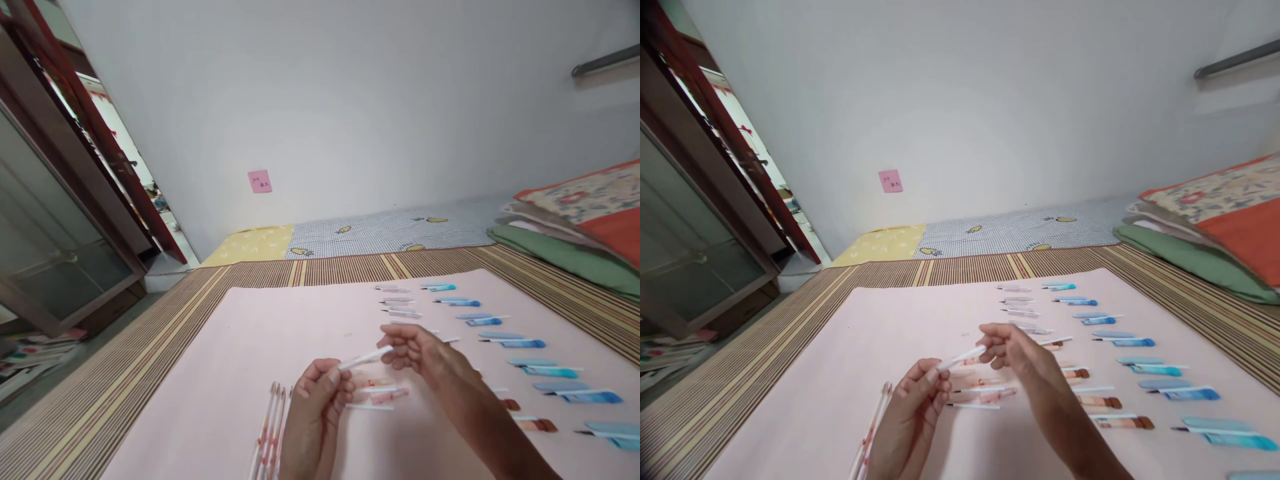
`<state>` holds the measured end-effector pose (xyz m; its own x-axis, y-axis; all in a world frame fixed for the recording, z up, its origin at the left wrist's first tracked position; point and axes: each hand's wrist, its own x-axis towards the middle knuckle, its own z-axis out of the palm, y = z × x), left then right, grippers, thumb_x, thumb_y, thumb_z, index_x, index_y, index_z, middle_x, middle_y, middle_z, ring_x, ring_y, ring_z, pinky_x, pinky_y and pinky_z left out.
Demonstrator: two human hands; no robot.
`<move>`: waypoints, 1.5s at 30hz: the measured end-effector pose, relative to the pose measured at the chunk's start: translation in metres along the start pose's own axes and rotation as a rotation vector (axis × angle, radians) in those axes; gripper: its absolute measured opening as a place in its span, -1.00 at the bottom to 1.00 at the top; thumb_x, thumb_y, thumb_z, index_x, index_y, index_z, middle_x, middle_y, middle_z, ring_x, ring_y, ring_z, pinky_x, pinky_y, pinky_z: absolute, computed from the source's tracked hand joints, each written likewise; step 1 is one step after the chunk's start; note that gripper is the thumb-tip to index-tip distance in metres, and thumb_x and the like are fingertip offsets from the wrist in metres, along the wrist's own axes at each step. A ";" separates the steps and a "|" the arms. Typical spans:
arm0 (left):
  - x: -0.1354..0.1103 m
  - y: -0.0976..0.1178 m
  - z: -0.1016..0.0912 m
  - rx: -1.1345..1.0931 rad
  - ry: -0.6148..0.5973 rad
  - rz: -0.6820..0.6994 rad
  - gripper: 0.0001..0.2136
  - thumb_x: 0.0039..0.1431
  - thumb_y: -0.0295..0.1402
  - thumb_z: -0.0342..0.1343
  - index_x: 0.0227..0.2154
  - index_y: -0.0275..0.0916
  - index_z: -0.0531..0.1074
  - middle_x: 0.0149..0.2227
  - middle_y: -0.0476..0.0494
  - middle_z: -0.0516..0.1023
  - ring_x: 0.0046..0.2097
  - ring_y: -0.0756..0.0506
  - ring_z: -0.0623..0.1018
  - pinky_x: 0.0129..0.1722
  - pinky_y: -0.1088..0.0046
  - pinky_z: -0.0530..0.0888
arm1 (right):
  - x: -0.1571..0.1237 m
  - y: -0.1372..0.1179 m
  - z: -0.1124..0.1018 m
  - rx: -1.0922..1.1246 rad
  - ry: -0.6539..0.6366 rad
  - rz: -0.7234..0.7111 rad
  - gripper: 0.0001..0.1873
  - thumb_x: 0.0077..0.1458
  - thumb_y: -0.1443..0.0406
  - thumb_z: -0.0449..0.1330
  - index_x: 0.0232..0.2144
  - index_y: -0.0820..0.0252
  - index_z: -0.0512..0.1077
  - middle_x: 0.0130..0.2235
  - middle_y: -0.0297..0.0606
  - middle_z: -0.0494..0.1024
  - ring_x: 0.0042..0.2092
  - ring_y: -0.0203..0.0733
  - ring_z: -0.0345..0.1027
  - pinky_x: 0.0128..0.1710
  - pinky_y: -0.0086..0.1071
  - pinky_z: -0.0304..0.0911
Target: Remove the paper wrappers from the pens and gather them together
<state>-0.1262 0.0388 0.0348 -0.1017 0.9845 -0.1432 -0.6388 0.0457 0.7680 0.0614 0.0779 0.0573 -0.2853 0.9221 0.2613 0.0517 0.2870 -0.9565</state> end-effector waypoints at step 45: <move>0.002 0.004 -0.012 0.033 -0.028 -0.093 -0.86 0.01 -0.38 0.36 -0.41 -0.31 0.52 -0.44 -0.12 0.57 -0.42 0.04 0.50 -0.36 0.58 0.47 | -0.020 -0.017 -0.039 -0.170 0.232 0.019 -0.71 0.09 0.05 0.25 -0.27 0.11 0.54 -0.32 -0.26 0.55 -0.30 -0.17 0.43 -0.36 -0.43 0.34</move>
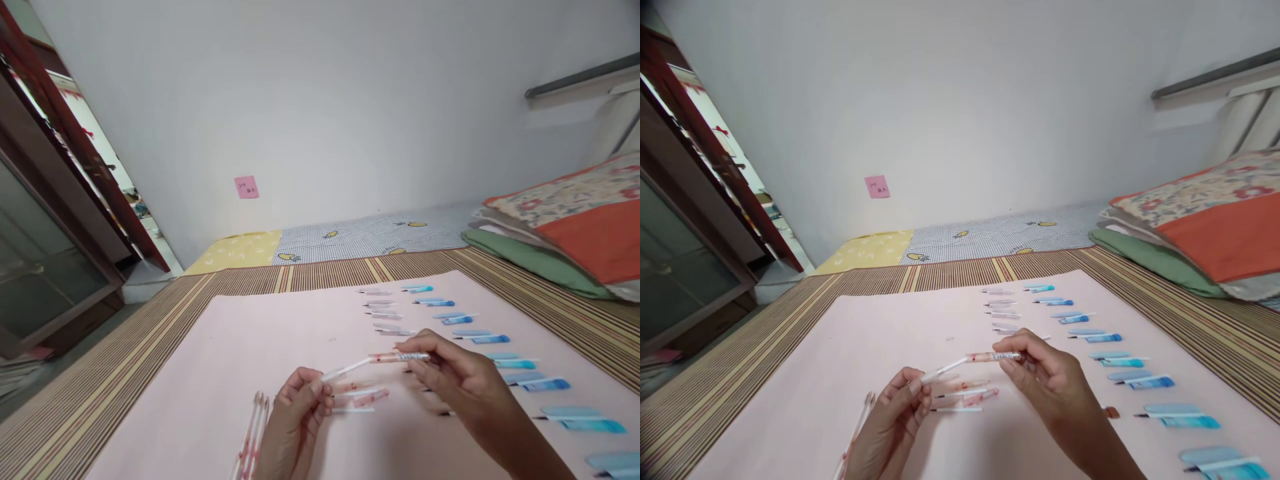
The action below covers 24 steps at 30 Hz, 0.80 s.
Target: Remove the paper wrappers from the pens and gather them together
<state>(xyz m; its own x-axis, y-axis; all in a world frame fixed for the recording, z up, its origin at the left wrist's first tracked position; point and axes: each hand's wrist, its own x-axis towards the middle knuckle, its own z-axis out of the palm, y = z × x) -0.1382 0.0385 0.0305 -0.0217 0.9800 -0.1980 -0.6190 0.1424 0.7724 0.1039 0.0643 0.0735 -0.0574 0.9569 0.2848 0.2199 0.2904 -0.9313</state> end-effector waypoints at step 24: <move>-0.005 0.000 0.016 -0.029 0.043 0.081 -0.60 -0.11 -0.35 0.43 -0.14 -0.25 0.55 -0.24 -0.18 0.61 -0.33 -0.04 0.58 -0.24 0.45 0.52 | -0.004 0.011 0.025 -0.103 -0.279 0.143 -0.61 0.25 0.01 0.06 -0.43 0.15 0.41 -0.58 -0.49 0.20 -0.52 -0.32 0.10 -0.50 -0.45 0.03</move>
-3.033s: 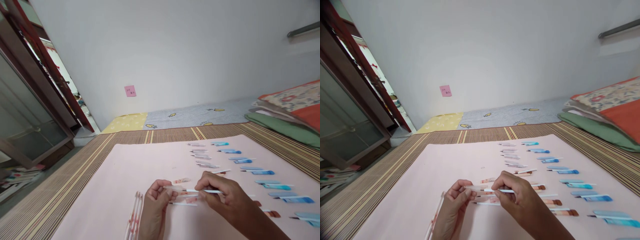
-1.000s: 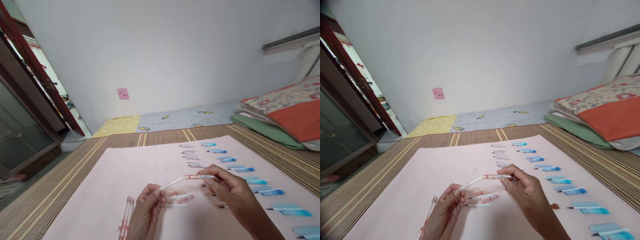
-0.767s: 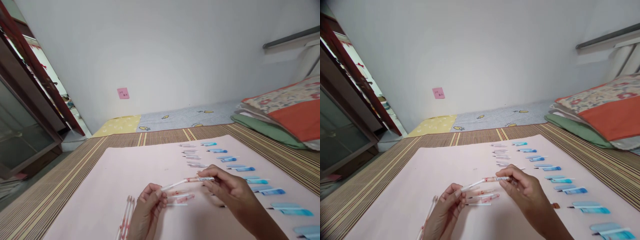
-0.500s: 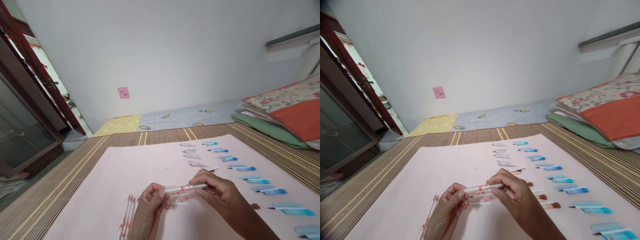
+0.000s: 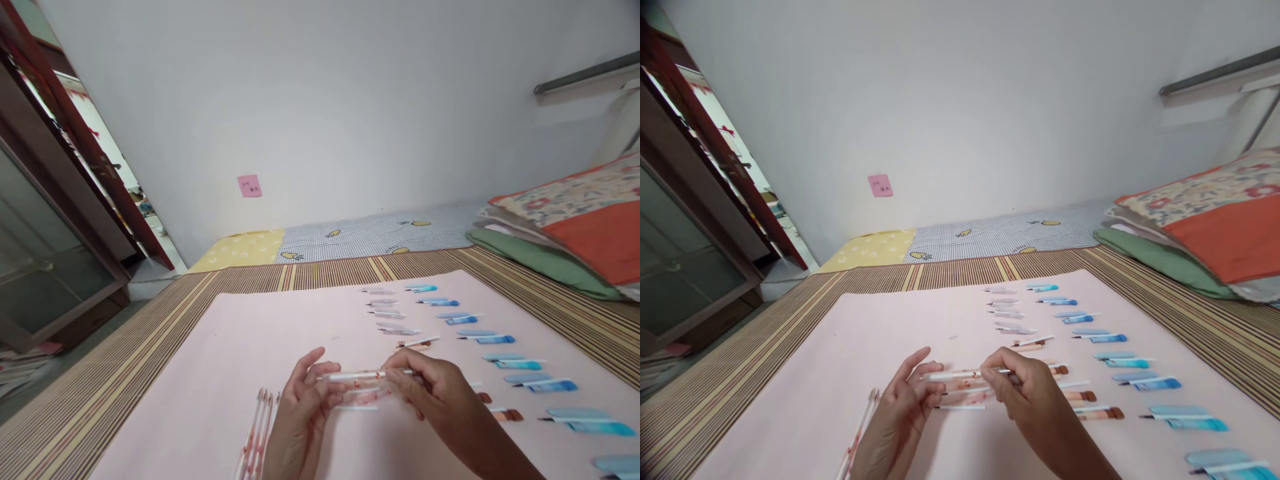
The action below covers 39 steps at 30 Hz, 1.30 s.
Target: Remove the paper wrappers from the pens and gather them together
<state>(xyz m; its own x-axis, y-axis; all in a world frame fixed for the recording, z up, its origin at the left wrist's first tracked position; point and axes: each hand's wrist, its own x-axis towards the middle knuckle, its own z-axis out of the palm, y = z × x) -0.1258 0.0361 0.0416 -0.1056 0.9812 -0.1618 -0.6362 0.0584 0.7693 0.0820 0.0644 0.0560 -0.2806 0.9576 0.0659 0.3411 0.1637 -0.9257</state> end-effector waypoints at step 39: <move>-0.003 0.002 0.004 -0.088 -0.006 0.068 -0.50 -0.24 -0.40 0.47 -0.12 -0.21 0.56 -0.01 -0.27 0.60 0.06 -0.25 0.53 0.01 0.29 0.47 | -0.001 -0.021 0.025 0.163 0.099 0.032 -0.58 0.14 -0.03 0.13 -0.50 0.18 0.40 -0.61 -0.47 0.24 -0.60 -0.36 0.04 -0.59 -0.47 -0.04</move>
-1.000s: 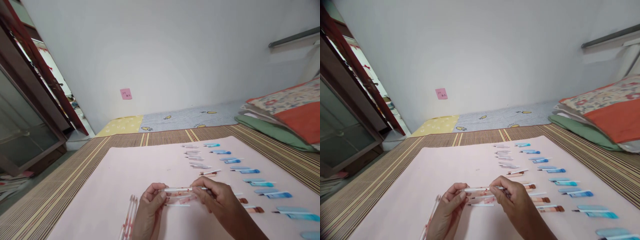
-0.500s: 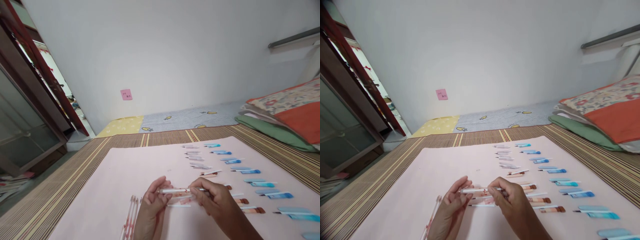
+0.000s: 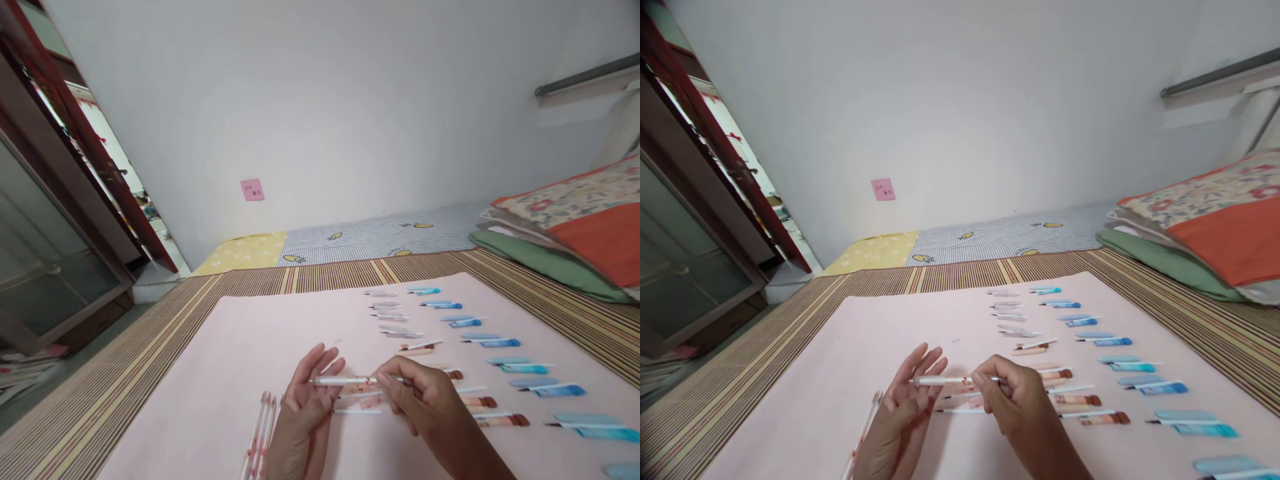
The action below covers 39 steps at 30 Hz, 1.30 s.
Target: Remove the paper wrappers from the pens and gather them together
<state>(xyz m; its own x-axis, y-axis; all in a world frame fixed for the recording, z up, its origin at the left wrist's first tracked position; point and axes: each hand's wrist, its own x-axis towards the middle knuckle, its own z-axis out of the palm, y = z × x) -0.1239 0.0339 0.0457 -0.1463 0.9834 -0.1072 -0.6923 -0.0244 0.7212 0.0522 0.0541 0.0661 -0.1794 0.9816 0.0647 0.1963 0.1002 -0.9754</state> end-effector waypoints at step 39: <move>0.002 0.046 -0.027 0.255 0.088 0.087 -0.44 -0.08 -0.34 0.42 0.04 -0.25 0.46 -0.03 -0.31 0.62 0.01 -0.20 0.57 -0.04 0.37 0.51 | -0.004 0.013 0.022 0.026 -0.281 0.038 -0.62 0.21 0.06 0.07 -0.52 0.19 0.32 -0.48 -0.36 0.41 -0.47 -0.32 0.25 -0.48 -0.46 0.10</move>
<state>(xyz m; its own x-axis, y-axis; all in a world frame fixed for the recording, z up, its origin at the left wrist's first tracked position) -0.1749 0.0296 0.0607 -0.2663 0.9598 -0.0884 -0.4762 -0.0512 0.8779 0.0346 0.0476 0.0491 -0.4337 0.9006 -0.0293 0.1838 0.0566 -0.9813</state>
